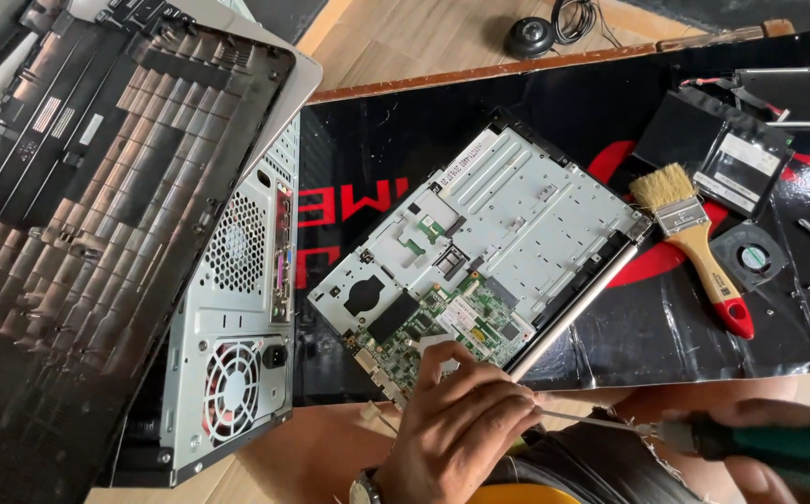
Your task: Using a screwdriver to remove screws from the internal components of a laptop for disassembly.
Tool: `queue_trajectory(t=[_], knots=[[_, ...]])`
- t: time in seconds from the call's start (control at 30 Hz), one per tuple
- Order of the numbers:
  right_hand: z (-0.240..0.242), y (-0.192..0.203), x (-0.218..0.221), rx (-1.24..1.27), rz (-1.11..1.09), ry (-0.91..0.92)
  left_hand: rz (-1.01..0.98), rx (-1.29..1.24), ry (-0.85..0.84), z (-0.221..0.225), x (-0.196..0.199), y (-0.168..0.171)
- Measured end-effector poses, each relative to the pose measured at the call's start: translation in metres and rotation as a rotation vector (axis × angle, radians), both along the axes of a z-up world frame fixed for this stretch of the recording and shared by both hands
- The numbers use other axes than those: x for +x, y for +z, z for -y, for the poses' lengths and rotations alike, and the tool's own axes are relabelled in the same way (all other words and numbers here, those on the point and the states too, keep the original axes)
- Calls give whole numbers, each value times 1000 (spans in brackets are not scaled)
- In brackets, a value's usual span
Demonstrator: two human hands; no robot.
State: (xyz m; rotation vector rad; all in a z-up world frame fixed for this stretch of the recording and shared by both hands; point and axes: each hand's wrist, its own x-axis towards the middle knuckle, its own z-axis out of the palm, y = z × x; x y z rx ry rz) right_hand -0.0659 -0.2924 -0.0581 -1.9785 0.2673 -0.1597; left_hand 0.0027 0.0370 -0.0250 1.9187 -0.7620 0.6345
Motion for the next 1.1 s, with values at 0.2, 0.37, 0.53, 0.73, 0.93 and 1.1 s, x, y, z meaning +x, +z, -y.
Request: queue_trajectory(t=[0.2,0.37,0.53,0.73,0.93,1.1], knots=[[-50,13,7,65,58,65,-20,-1,25,-7,-2,5],[-65,25,11,170,96,142,-42,24,34,-19,-7,8],[-55,-1,4,164,101,42,-62,180,280,-41,-5,-27],[-46,-23,-2,170,-34,-16,-122,291,128,-76,-7,-49],[-36,-24,7,-291,20,77,-193,414,-32,-83,2,-26],[-58,-14,14,-112,19,81,-191,407,-63,-85,4,-23]])
